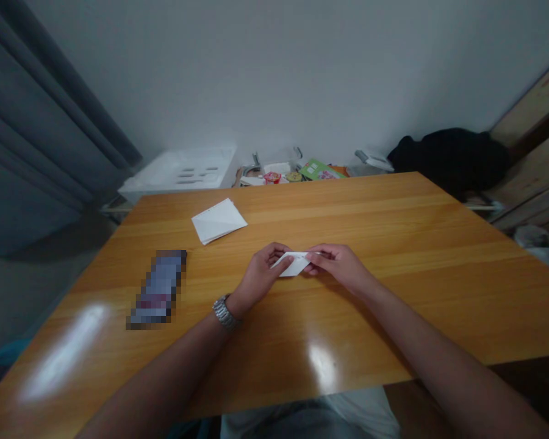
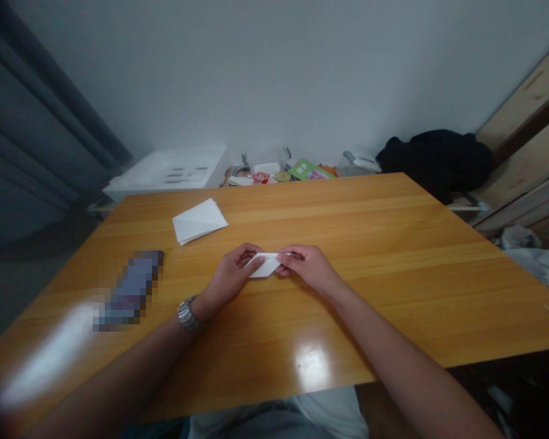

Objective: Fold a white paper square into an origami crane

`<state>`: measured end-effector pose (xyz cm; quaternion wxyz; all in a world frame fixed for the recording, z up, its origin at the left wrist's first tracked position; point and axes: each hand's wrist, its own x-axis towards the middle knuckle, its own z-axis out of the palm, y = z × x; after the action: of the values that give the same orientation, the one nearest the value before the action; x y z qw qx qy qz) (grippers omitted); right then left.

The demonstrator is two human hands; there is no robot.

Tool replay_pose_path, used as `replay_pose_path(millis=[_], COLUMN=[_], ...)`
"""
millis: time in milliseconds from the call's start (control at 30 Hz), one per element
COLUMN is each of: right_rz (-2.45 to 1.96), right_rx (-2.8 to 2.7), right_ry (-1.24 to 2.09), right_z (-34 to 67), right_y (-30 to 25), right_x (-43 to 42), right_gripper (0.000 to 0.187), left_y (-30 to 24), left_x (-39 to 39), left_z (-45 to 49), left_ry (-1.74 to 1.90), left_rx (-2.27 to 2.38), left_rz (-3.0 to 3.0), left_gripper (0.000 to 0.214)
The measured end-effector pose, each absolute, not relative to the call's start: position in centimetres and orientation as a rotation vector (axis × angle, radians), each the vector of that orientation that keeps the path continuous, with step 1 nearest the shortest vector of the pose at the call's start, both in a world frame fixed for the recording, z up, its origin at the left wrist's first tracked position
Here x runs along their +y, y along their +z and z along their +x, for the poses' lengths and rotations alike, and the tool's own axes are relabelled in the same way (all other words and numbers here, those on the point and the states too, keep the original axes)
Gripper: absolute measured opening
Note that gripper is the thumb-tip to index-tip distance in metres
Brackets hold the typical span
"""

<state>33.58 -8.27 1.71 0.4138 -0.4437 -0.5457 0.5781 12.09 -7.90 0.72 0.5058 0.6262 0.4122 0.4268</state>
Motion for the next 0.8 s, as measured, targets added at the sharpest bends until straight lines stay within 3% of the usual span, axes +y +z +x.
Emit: replay_pose_path(millis=[800], right_rz=[-1.100], right_rx=[-1.291], right_ry=[1.524], right_z=[33.94], right_y=[1.49], right_x=[-8.19], right_gripper=[0.045], left_y=[1.29], left_x=[-7.86], left_z=[12.07], left_ry=[1.063], left_rx=[1.069], left_rz=[1.465], left_gripper=[0.032])
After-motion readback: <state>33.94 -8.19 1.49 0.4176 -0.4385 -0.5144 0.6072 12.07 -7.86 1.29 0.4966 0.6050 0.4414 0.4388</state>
